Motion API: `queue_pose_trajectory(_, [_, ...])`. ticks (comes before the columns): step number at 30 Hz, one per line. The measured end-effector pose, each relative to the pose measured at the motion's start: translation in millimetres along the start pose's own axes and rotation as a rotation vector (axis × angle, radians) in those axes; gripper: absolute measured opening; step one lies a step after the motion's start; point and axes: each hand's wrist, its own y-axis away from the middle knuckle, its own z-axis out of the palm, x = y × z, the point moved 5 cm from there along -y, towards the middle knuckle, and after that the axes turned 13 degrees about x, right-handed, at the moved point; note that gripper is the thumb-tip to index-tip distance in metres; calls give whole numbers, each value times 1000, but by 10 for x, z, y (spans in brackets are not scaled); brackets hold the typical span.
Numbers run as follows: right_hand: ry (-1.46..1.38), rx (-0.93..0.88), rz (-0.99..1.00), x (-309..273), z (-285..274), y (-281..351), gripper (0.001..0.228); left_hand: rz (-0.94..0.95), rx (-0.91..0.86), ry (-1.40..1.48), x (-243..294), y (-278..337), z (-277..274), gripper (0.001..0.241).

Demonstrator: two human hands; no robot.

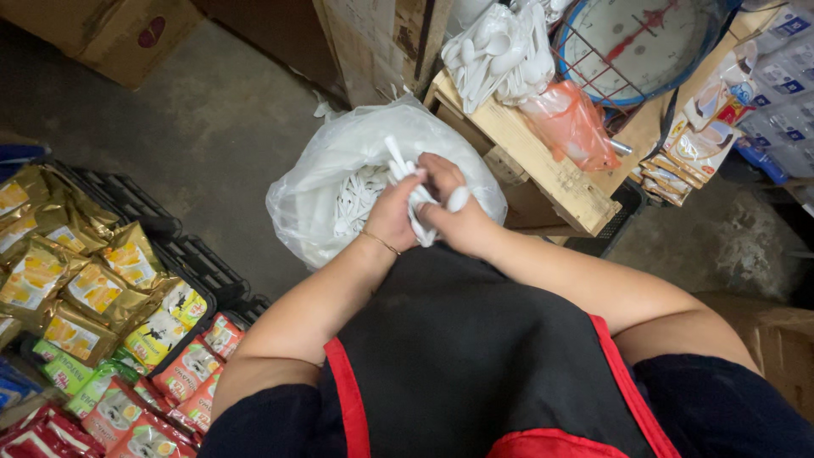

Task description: The person takes plastic spoons from a large bag and places them into small clear plastic bags by hand.

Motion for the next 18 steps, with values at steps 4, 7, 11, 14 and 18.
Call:
queue_pose_trajectory(4, [-764, 33, 607, 32, 27, 18, 54, -70, -3, 60, 59, -71, -211, 22])
queue_pose_trajectory(7, [-755, 196, 681, 35, -87, -59, 44, -92, -102, 89, 148, 56, -97, 19])
queue_pose_trajectory(11, [-693, 161, 433, -101, -289, -275, 43, -220, 70, -71, 290, 243, 57, 17])
queue_pose_trajectory(14, [-547, 94, 381, -172, -322, -343, 44, -352, -62, -117, 191, 399, 218, 22])
queue_pose_trajectory(18, [46, -88, -63, -388, -347, -456, 45, -424, -93, -185, 52, 391, 283, 32])
